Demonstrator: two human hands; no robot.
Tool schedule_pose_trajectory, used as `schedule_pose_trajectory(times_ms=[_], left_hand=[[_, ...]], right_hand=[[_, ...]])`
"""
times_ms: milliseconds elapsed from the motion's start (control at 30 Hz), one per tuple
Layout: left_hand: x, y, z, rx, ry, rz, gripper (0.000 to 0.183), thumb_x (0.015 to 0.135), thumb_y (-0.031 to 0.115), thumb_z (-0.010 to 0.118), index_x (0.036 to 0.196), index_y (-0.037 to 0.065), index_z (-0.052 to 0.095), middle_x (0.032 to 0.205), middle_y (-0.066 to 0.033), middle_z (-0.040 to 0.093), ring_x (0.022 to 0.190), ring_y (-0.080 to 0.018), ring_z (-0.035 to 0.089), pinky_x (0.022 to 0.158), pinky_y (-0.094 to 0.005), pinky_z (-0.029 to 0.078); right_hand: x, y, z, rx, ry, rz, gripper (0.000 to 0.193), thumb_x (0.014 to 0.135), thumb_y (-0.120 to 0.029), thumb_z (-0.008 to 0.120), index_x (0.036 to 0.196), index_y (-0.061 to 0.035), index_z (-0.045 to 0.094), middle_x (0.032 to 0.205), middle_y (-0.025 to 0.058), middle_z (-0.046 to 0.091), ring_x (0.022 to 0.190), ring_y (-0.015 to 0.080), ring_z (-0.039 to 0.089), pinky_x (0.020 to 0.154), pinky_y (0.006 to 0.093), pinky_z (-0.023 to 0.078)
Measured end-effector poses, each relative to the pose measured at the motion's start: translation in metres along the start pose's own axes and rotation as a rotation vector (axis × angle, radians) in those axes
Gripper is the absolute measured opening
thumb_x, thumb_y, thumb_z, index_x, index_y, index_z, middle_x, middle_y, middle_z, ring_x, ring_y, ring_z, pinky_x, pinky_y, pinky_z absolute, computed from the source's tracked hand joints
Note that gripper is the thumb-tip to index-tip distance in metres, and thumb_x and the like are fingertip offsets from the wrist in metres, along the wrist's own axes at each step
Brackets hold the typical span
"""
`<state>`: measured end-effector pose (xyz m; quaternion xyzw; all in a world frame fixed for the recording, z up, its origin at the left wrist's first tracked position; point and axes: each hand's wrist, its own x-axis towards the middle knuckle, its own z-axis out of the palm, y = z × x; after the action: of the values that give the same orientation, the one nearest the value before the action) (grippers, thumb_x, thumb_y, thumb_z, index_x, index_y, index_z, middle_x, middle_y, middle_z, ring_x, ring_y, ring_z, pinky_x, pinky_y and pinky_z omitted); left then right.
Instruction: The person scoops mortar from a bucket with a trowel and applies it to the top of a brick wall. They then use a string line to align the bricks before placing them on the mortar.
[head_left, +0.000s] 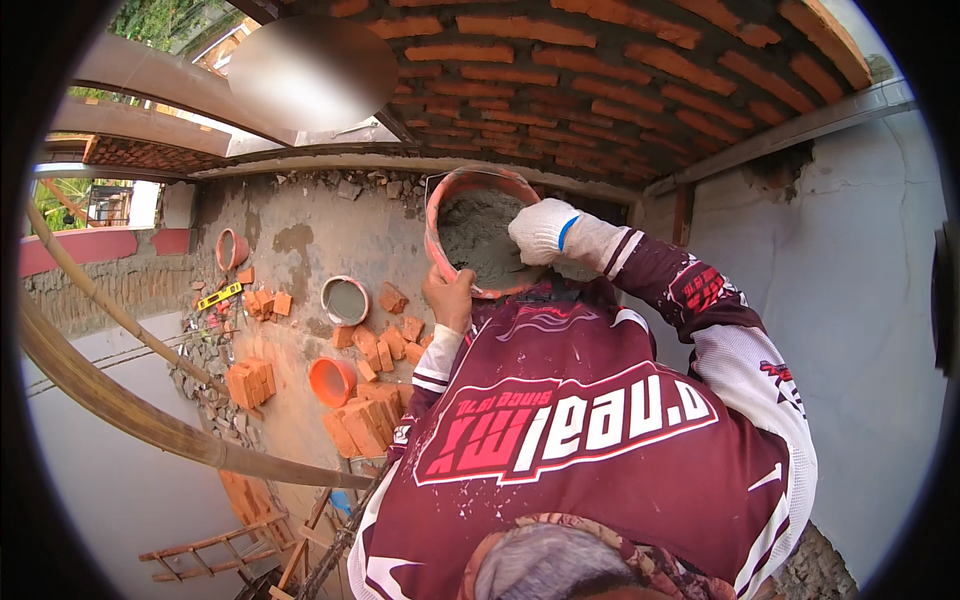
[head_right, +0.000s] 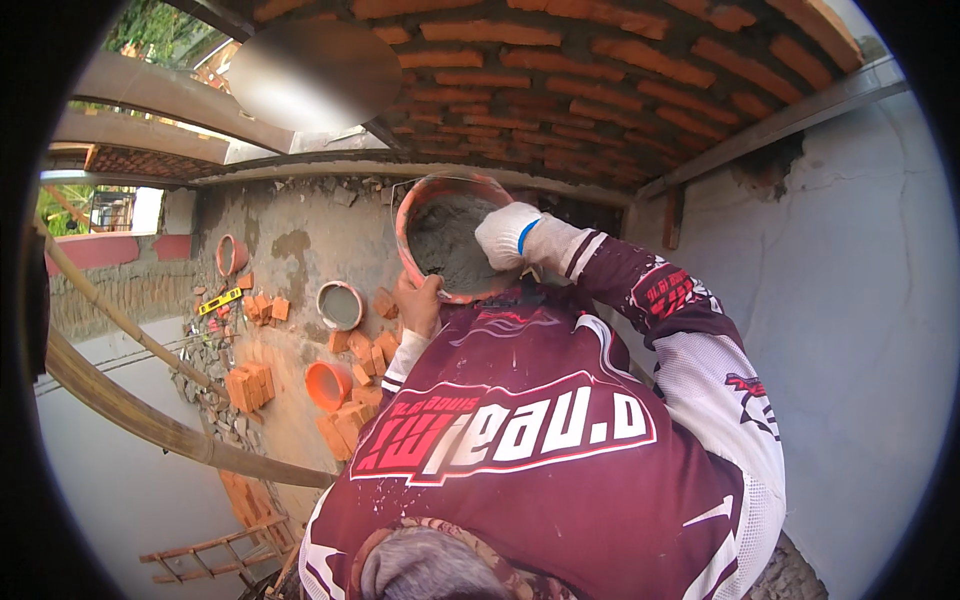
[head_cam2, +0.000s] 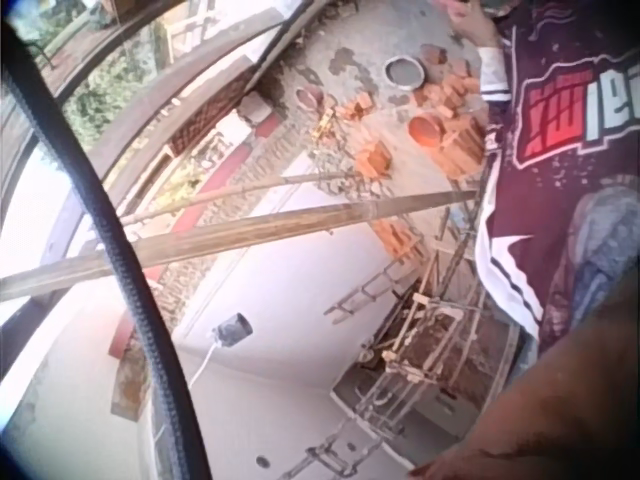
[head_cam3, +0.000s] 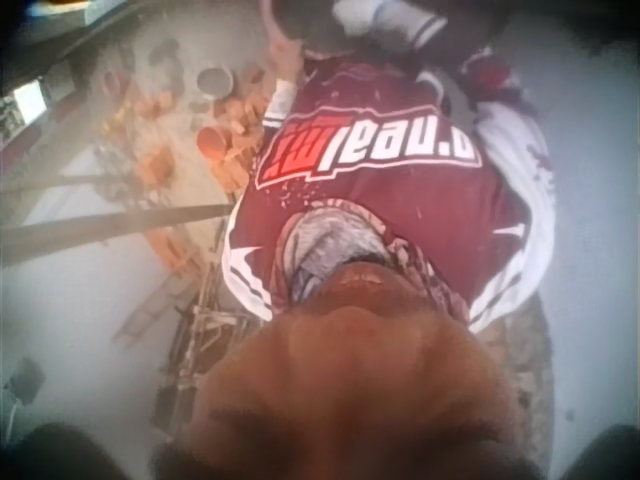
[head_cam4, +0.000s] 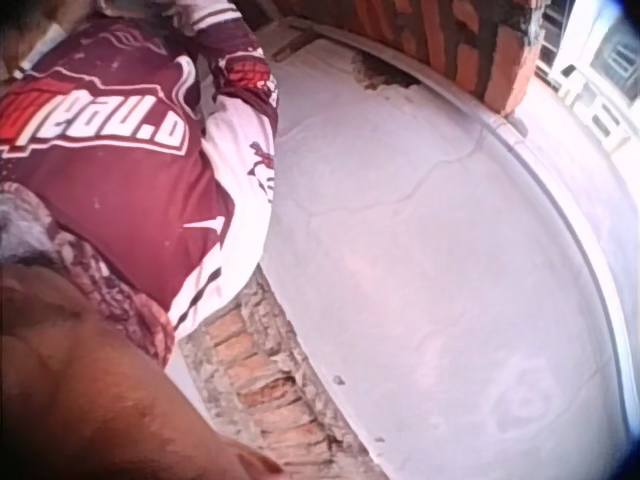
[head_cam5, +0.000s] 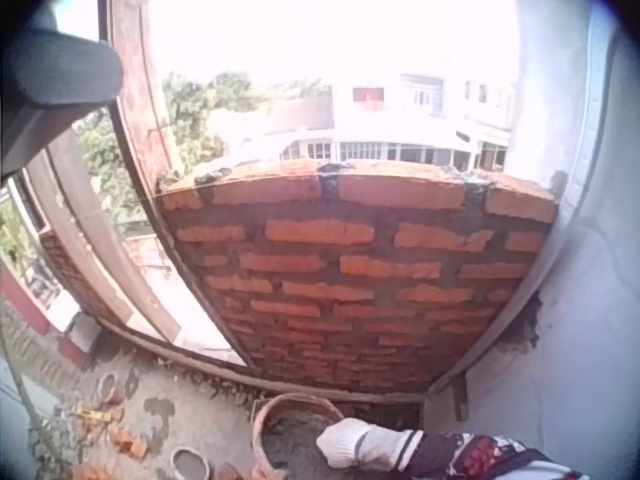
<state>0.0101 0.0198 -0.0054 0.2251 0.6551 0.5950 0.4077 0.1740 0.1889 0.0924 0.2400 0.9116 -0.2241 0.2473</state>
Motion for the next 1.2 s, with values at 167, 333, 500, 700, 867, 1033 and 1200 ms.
schedule_pose_trajectory(times_ms=[167, 333, 500, 700, 867, 1033, 1200], left_hand=[[0.003, -0.005, -0.004, -0.006, -0.013, -0.014, 0.014, 0.078, -0.006, 0.067, 0.085, 0.003, 0.059, 0.078, 0.0025, 0.061, 0.066, -0.0064, 0.054, 0.061, -0.0253, 0.045], [0.004, -0.006, -0.006, -0.087, -0.037, -0.093, 0.013, 0.079, -0.006, 0.067, 0.089, 0.002, 0.063, 0.083, 0.0018, 0.065, 0.07, -0.007, 0.057, 0.063, -0.0245, 0.046], [0.007, -0.006, -0.006, -0.063, -0.045, -0.045, 0.012, 0.079, -0.006, 0.067, 0.087, 0.002, 0.062, 0.08, 0.0026, 0.064, 0.068, -0.0067, 0.056, 0.063, -0.024, 0.046], [0.016, -0.007, -0.003, 0.017, -0.077, -0.048, 0.018, 0.077, -0.005, 0.066, 0.094, 0.001, 0.063, 0.083, -0.0002, 0.064, 0.065, -0.0102, 0.057, 0.061, -0.0282, 0.048], [0.02, -0.006, -0.005, 0.123, -0.104, 0.033, 0.017, 0.073, -0.001, 0.069, 0.088, 0.001, 0.061, 0.078, 0.001, 0.06, 0.066, -0.0106, 0.053, 0.061, -0.0282, 0.045], [0.022, -0.005, -0.003, 0.223, -0.104, 0.018, 0.018, 0.072, -0.001, 0.068, 0.086, 0.001, 0.057, 0.081, 0.0007, 0.059, 0.07, -0.0117, 0.052, 0.065, -0.0292, 0.046], [0.022, -0.001, 0.001, 0.253, -0.139, 0.021, 0.017, 0.072, -0.002, 0.067, 0.087, 0.0, 0.059, 0.08, 0.0002, 0.06, 0.07, -0.0123, 0.054, 0.066, -0.03, 0.047]], right_hand=[[-0.001, 0.013, 0.026, 0.349, 0.058, -0.027, 0.037, 0.081, -0.034, 0.064, 0.098, -0.0049, 0.079, 0.095, 0.0219, 0.075, 0.094, 0.0405, 0.072, 0.083, 0.0493, 0.056], [-0.024, 0.027, 0.032, 0.645, 0.141, -0.01, 0.042, 0.085, -0.039, 0.066, 0.103, -0.0021, 0.076, 0.099, 0.0218, 0.075, 0.094, 0.0389, 0.072, 0.086, 0.0452, 0.055], [-0.08, 0.038, -0.006, 0.533, 0.322, 0.109, 0.041, 0.084, -0.038, 0.068, 0.102, -0.0021, 0.074, 0.091, 0.0213, 0.073, 0.089, 0.0387, 0.071, 0.08, 0.0464, 0.055], [-0.205, 0.056, -0.084, 0.452, 0.669, 0.277, 0.039, 0.088, -0.036, 0.07, 0.109, -0.0026, 0.072, 0.095, 0.022, 0.072, 0.091, 0.0402, 0.07, 0.078, 0.0459, 0.055], [-0.323, 0.054, -0.142, 0.631, 1.032, 0.397, 0.036, 0.096, -0.031, 0.068, 0.11, 0.0022, 0.071, 0.085, 0.0121, 0.069, 0.073, 0.0232, 0.066, 0.068, 0.0369, 0.054], [-0.372, 0.078, -0.158, 1.033, 1.501, 0.283, 0.034, 0.104, -0.03, 0.063, 0.109, 0.0034, 0.064, 0.084, 0.0057, 0.065, 0.066, 0.014, 0.063, 0.058, 0.0253, 0.055], [-0.356, 0.127, -0.161, 1.563, 1.917, -0.003, 0.034, 0.107, -0.031, 0.056, 0.113, 0.0031, 0.058, 0.092, 0.0081, 0.063, 0.071, 0.0137, 0.063, 0.059, 0.0261, 0.057]])
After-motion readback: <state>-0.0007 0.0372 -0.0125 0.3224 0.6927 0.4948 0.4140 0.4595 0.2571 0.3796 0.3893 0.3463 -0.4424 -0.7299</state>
